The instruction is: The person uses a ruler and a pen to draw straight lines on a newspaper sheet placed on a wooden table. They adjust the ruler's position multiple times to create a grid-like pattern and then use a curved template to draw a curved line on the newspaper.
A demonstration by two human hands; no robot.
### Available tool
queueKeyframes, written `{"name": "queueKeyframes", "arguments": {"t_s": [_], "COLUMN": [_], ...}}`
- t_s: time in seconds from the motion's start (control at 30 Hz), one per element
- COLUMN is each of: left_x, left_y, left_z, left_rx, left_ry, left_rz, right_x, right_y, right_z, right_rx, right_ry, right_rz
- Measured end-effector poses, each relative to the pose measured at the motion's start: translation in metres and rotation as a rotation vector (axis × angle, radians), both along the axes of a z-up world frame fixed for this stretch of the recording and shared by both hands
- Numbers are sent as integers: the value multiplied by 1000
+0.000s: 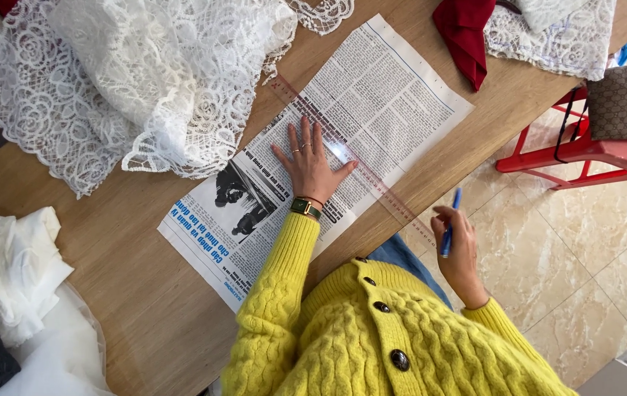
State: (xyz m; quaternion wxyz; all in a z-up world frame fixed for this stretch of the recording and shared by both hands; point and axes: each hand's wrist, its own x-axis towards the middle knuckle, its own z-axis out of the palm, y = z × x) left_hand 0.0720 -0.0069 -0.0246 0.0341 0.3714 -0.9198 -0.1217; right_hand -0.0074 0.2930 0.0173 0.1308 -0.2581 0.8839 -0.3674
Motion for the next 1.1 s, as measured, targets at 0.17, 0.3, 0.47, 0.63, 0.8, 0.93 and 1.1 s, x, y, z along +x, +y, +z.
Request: {"name": "queueKeyframes", "arguments": {"t_s": [0.17,0.3,0.47,0.63,0.8,0.93,1.1], "left_x": [-7,-14,-22,-25,-29,-28,-27], "left_y": [2,3,5,7,5,5,5], "left_z": [23,30,17,13,23,28,27], "left_rx": [62,90,56,51,68,116,99], "left_ry": [-85,-155,-207,-252,-299,-299,-287], "left_rz": [11,24,49,66,85,74,80], "right_x": [-9,-17,-27,-62,-81,-87,-89], "right_y": [-24,-47,-77,-179,-302,-308,-209], "right_z": [22,16,5,-29,-18,-18,0], "right_rx": [-198,-253,-191,-263,-220,-101,59], "right_ry": [25,-150,-140,17,61,90,-4], "right_rz": [98,80,108,370,474,517,537]}}
